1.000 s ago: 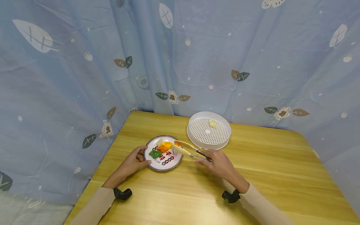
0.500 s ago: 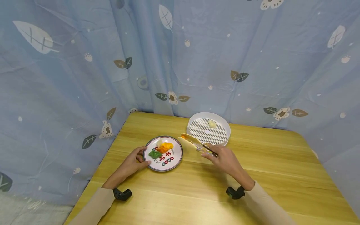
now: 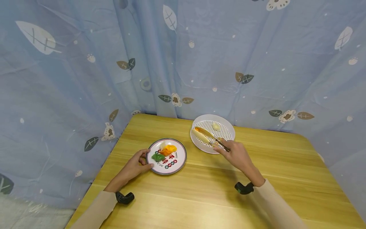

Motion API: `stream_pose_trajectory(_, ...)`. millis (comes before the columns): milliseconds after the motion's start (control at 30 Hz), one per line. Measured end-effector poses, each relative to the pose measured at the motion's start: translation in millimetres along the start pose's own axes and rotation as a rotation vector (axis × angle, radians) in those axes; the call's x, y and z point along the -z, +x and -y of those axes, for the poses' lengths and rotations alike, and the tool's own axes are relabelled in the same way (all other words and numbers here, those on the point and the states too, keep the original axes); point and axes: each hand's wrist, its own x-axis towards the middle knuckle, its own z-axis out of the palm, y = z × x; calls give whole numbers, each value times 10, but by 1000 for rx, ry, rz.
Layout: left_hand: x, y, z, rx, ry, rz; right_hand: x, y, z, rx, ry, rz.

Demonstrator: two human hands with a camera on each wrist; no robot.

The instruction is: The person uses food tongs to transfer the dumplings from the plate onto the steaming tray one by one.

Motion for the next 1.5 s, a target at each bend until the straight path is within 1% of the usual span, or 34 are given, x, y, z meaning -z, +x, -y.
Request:
stream_pose_trajectory(133,-4,2,8,-8,-11,3,-18,36,-126,-29,-13,-5)
stream_pose_trajectory(300,-9,0,14,-15,-15,9,-58,59,-275,-62,-62,3)
stream_pose_trajectory(400,-10,-5,13,-17,-13,8,-78,67,-347,-78,-93,16)
stream_pose_trajectory(600,-13,-9,11,-21,-8,9,-100,79,-464,-141,-130,55)
stream_pose_trajectory(733,-13,-4,15,-25,-10,8,-109,101,-510,-166,-169,97)
stream_pose_trajectory(833,-12,-2,15,-28,-12,7,-124,124,-538,-172,-206,113)
stream_pose_trajectory(1167,-20,-4,27,-19,-10,6,-176,200,-615,-137,-305,119)
stream_pose_trajectory(1333,-15,-3,27,-19,-13,4,-176,234,-615,-184,-332,164)
stream_pose_trajectory(1500,-6,1,21,-16,-18,3,-172,246,-597,-239,-316,193)
